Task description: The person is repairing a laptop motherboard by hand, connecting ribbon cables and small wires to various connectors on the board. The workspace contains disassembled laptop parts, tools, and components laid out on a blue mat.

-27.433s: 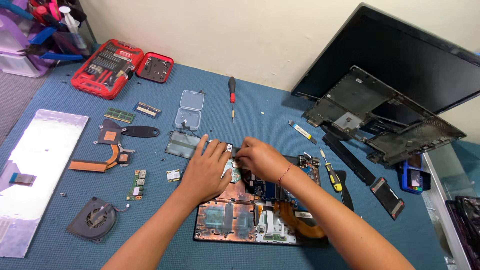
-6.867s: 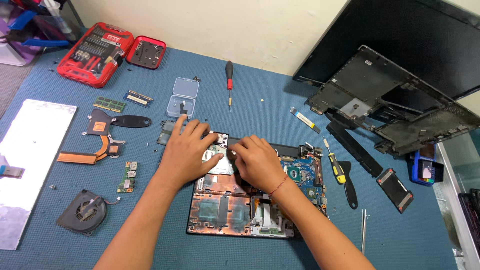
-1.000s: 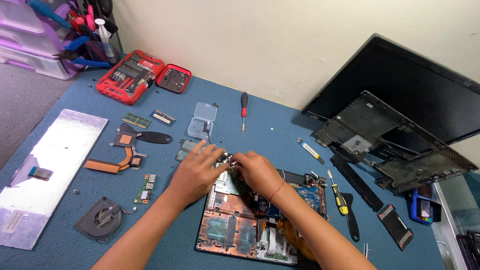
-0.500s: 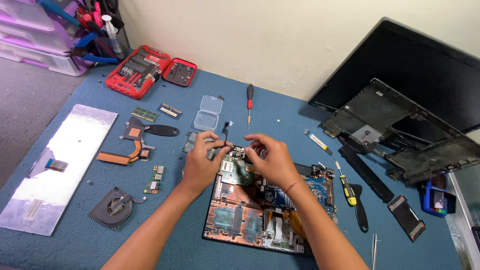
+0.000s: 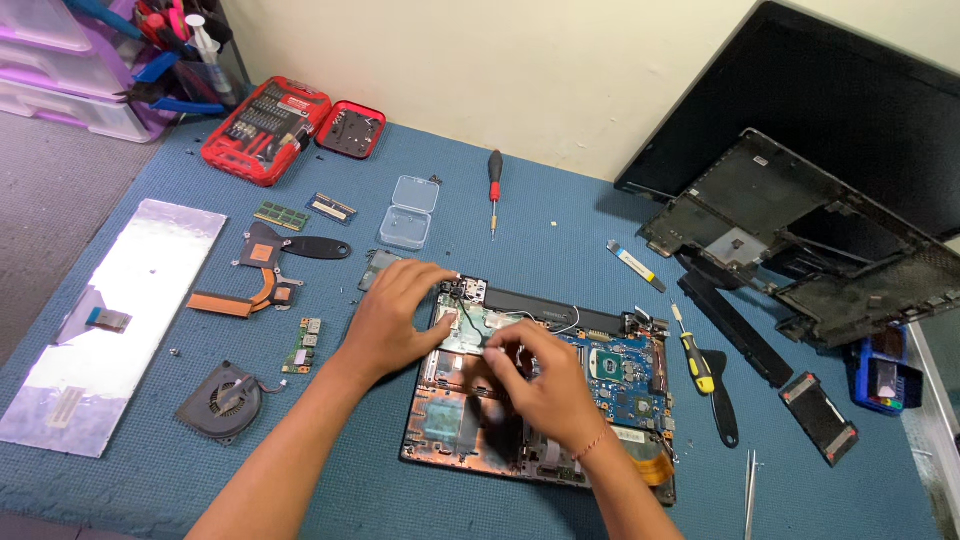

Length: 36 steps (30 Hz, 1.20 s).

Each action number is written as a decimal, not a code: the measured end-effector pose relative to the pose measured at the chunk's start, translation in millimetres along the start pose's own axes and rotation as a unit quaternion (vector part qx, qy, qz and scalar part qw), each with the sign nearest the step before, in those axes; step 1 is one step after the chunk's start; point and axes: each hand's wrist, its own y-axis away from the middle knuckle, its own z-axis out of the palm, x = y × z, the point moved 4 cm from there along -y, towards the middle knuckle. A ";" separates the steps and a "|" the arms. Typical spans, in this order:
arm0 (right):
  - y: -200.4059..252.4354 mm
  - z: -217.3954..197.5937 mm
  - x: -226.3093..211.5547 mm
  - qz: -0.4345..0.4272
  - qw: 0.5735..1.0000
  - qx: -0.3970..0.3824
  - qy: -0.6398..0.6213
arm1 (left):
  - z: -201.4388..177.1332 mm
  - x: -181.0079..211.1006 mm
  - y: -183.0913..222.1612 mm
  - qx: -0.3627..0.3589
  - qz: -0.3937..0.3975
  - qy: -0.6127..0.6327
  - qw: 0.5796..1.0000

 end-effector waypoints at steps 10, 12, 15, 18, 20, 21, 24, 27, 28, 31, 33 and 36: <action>44.0 41.9 -11.3 -0.096 0.994 -0.008 0.042 | -2.1 2.3 -5.2 -0.043 0.033 -0.037 0.998; 44.9 43.7 -11.8 -0.118 0.990 -0.016 0.076 | -1.0 -0.4 -3.7 -0.038 0.015 -0.043 0.998; 45.5 51.7 -11.8 -0.116 0.991 -0.024 0.069 | 0.3 -1.8 -5.5 -0.060 0.002 -0.049 0.997; 43.5 55.3 -15.9 -0.112 0.991 -0.019 0.068 | 0.0 2.2 -12.0 -0.069 0.016 -0.039 0.997; 43.0 55.4 -15.0 -0.111 0.991 -0.018 0.067 | 3.4 0.9 -11.0 -0.065 0.011 -0.046 0.997; 43.1 55.8 -15.1 -0.113 0.991 -0.017 0.066 | 4.2 0.4 -9.9 -0.059 0.008 -0.055 0.997; 34.3 58.6 -22.5 -0.120 0.992 -0.018 0.042 | 1.1 1.9 -10.7 -0.030 -0.019 -0.074 0.997; 31.0 68.7 -30.1 -0.143 0.988 -0.014 0.050 | 1.7 -4.2 -8.4 -0.043 -0.058 -0.073 0.995; 30.6 72.3 -30.4 -0.143 0.988 -0.015 0.049 | 4.1 -7.4 -5.9 -0.043 -0.059 -0.074 0.995; 30.0 80.5 -31.6 -0.136 0.989 -0.020 0.047 | 7.4 -12.7 -0.9 -0.027 -0.076 -0.047 0.996; 27.3 82.3 -32.6 -0.132 0.990 -0.020 0.044 | 5.5 -12.9 -1.4 -0.024 -0.106 -0.013 0.994; 26.5 84.6 -33.8 -0.130 0.991 -0.028 0.032 | 3.7 -15.9 -0.7 -0.022 -0.135 0.005 0.991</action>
